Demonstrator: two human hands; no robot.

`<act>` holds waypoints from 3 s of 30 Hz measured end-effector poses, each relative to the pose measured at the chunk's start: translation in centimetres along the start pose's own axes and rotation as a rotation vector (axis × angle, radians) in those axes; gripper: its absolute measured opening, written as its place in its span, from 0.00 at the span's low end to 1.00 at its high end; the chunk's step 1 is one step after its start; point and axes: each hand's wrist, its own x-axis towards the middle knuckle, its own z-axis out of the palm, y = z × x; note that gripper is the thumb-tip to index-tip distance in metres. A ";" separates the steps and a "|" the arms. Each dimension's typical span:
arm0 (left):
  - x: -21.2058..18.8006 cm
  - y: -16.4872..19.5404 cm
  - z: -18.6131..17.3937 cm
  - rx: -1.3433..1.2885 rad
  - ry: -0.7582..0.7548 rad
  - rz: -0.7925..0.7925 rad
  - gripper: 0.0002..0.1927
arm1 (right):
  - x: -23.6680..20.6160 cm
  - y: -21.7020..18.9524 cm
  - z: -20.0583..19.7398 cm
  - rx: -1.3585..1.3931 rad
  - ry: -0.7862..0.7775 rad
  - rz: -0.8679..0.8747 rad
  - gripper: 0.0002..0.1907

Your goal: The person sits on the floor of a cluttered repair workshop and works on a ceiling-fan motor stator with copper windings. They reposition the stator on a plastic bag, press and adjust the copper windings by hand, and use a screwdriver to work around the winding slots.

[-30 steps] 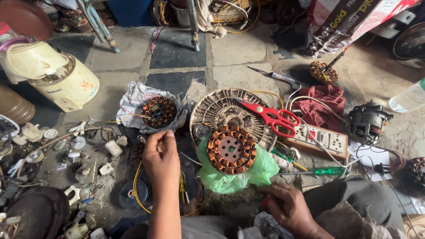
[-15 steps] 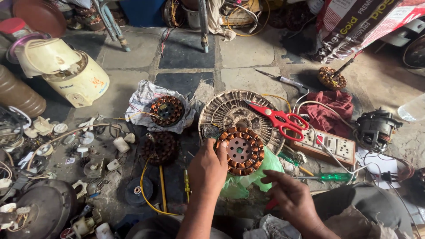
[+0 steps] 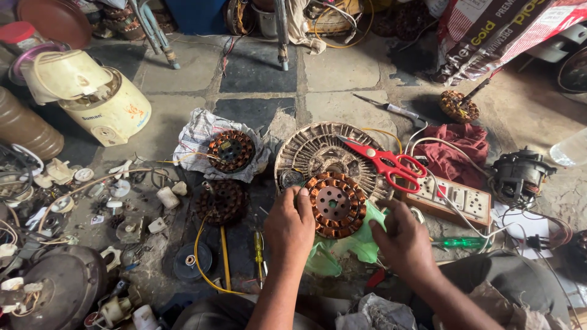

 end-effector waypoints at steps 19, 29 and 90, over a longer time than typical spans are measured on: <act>0.6 0.0 0.8 -0.103 0.037 0.033 0.14 | 6.7 -5.8 -0.5 -0.683 -0.356 -0.395 0.15; 0.6 0.2 0.7 -0.083 0.037 0.069 0.14 | 7.5 -3.8 1.4 -0.616 -0.269 -0.344 0.14; -0.2 -0.6 1.4 -0.193 -0.040 -0.052 0.18 | 2.3 1.0 -0.4 0.128 0.024 0.018 0.06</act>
